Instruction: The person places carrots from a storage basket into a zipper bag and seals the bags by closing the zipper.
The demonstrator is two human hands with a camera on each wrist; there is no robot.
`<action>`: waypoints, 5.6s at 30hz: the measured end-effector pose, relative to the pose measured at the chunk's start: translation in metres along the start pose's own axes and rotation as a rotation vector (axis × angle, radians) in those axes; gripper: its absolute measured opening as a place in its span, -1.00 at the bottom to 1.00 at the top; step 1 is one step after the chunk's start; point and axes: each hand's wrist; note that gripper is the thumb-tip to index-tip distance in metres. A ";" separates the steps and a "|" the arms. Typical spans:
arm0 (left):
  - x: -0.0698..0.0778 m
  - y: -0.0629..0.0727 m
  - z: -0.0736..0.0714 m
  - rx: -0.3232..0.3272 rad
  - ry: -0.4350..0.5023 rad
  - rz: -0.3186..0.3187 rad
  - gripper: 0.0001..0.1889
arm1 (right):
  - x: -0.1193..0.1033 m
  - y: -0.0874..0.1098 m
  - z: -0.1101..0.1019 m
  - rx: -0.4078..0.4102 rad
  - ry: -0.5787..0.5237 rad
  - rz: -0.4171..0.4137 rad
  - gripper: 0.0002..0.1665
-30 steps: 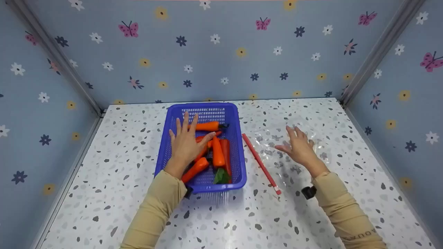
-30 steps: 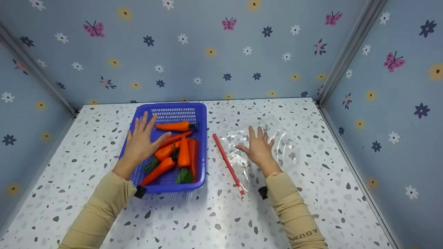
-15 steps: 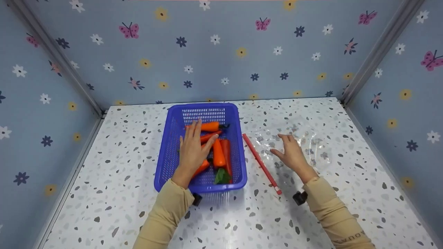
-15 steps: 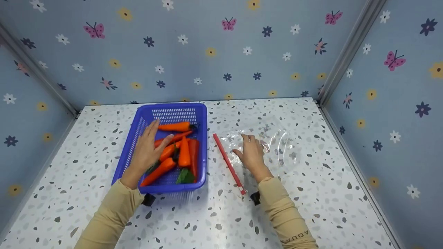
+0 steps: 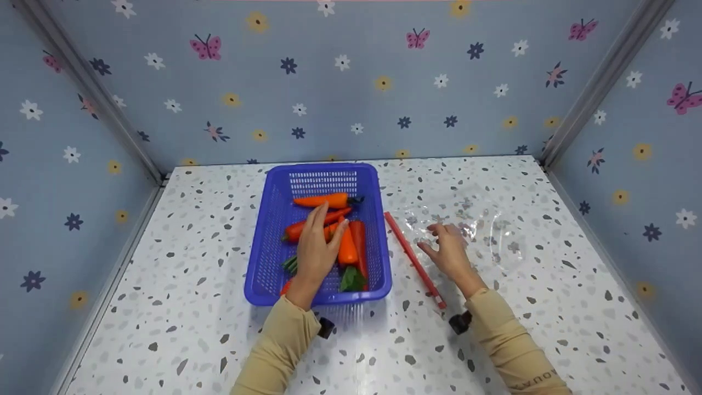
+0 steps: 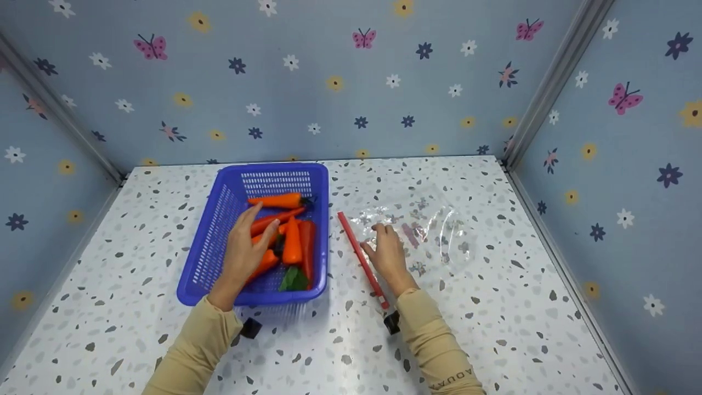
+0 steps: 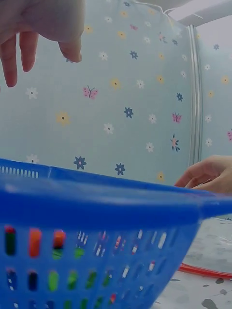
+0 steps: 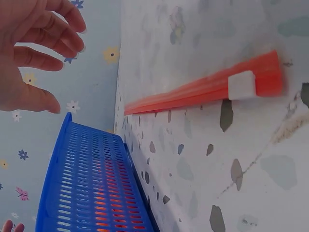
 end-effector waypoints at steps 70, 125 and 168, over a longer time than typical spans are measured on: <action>0.020 0.049 0.050 0.039 0.407 -0.061 -0.59 | 0.025 0.013 0.016 -0.132 -0.318 0.229 -0.82; 0.062 0.055 0.071 -0.070 0.495 -0.053 -0.55 | -0.063 0.038 -0.033 0.304 -0.474 -0.098 -0.93; 0.029 0.035 0.032 -0.158 0.426 -0.096 -0.75 | -0.090 0.037 -0.062 0.529 -0.627 -0.094 -0.83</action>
Point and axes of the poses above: each hand's wrist, its own y-axis away from the middle knuckle, its own z-axis out of the palm, x = y × z, and after that the axes turned 6 degrees about -y, right-handed
